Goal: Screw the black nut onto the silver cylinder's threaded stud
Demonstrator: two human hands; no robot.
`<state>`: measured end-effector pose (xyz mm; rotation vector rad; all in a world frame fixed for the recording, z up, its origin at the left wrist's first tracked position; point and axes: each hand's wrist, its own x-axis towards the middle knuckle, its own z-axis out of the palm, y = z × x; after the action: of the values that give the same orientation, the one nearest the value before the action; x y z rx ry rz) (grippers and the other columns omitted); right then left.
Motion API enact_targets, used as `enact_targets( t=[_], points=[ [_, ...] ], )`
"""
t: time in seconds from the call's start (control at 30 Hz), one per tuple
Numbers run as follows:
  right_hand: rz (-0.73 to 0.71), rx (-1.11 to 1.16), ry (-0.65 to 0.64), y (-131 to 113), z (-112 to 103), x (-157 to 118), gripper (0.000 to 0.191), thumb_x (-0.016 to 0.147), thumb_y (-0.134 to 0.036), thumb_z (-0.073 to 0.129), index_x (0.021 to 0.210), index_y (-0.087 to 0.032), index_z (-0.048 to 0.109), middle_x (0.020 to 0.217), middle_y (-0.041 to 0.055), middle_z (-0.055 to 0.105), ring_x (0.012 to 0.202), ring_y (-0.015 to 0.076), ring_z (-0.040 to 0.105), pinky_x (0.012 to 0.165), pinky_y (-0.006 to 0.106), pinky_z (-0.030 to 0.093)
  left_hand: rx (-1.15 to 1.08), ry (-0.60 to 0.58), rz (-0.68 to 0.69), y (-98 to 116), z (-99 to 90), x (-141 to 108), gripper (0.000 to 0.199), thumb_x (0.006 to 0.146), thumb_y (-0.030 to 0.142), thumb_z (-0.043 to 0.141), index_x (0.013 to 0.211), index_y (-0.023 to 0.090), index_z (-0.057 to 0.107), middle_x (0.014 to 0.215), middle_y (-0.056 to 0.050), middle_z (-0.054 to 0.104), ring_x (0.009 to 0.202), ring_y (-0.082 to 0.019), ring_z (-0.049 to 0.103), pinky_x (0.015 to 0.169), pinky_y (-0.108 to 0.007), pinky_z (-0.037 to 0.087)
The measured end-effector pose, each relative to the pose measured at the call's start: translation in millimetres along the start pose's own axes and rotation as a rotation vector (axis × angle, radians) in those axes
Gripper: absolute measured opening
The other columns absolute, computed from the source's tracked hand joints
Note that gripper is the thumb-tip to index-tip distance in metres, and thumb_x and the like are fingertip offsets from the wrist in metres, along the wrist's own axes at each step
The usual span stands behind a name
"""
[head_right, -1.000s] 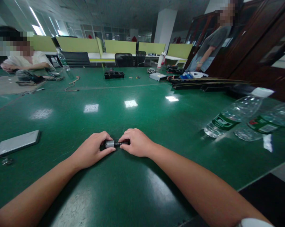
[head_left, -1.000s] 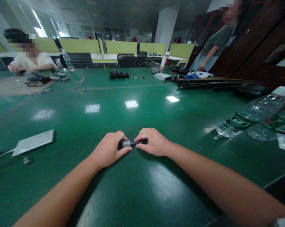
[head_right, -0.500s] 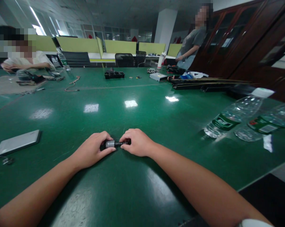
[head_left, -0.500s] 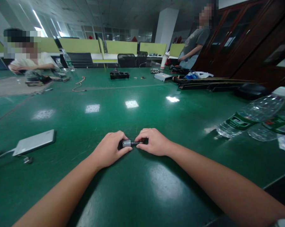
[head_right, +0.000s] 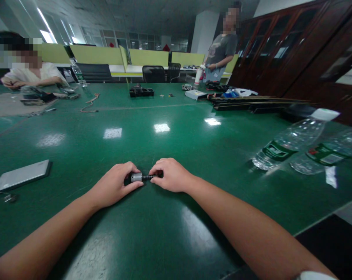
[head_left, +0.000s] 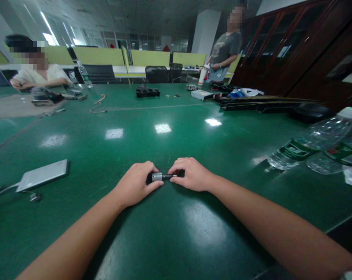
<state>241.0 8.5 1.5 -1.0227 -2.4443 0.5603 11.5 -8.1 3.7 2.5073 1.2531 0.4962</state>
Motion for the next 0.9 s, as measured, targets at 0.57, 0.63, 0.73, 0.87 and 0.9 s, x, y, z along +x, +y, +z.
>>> enact_targets(
  t=[0.57, 0.63, 0.73, 0.87, 0.9],
  points=[
    [0.018, 0.001, -0.005, 1.4, -2.6, -0.5, 0.011, 0.076, -0.016, 0.073, 0.087, -0.018, 0.075, 0.078, 0.0024, 0.069, 0.074, 0.0142, 0.060, 0.069, 0.026, 0.043, -0.021, 0.010, -0.004, 0.0, -1.0, -0.2, 0.024, 0.085, 0.041, 0.066, 0.095, 0.020, 0.061, 0.094, -0.006, 0.068, 0.087, -0.024, 0.062, 0.079, -0.036, 0.046],
    [0.020, 0.003, -0.005, 1.5, -2.9, -0.5, 0.011, 0.076, -0.016, 0.073, 0.087, -0.018, 0.075, 0.078, 0.0023, 0.069, 0.074, 0.0142, 0.060, 0.069, 0.026, 0.043, -0.019, 0.015, -0.001, -0.2, -0.8, -0.1, 0.024, 0.085, 0.042, 0.066, 0.095, 0.020, 0.061, 0.093, -0.006, 0.068, 0.086, -0.024, 0.062, 0.078, -0.036, 0.046],
    [0.024, 0.006, -0.007, 1.7, -3.2, -0.7, 0.011, 0.076, -0.016, 0.072, 0.087, -0.018, 0.075, 0.078, 0.0023, 0.069, 0.074, 0.0142, 0.060, 0.070, 0.026, 0.043, -0.020, 0.012, 0.005, -0.6, -0.6, -0.1, 0.024, 0.085, 0.041, 0.065, 0.095, 0.020, 0.061, 0.092, -0.006, 0.067, 0.085, -0.023, 0.062, 0.077, -0.035, 0.046],
    [0.027, 0.010, -0.012, 2.4, -3.6, -1.1, 0.011, 0.076, -0.016, 0.072, 0.087, -0.017, 0.075, 0.079, 0.0028, 0.069, 0.075, 0.0144, 0.060, 0.069, 0.026, 0.043, -0.032, 0.008, -0.005, -1.4, -0.5, -0.5, 0.024, 0.086, 0.040, 0.066, 0.095, 0.019, 0.060, 0.092, -0.005, 0.067, 0.084, -0.023, 0.061, 0.074, -0.034, 0.045],
    [0.028, 0.011, -0.013, 2.7, -3.8, -1.2, 0.011, 0.076, -0.015, 0.072, 0.087, -0.017, 0.075, 0.079, 0.0029, 0.069, 0.075, 0.0145, 0.060, 0.070, 0.026, 0.043, -0.037, 0.007, -0.008, -1.5, -0.5, -0.6, 0.023, 0.086, 0.040, 0.065, 0.096, 0.019, 0.060, 0.092, -0.005, 0.067, 0.084, -0.023, 0.061, 0.073, -0.034, 0.045]
  ],
)
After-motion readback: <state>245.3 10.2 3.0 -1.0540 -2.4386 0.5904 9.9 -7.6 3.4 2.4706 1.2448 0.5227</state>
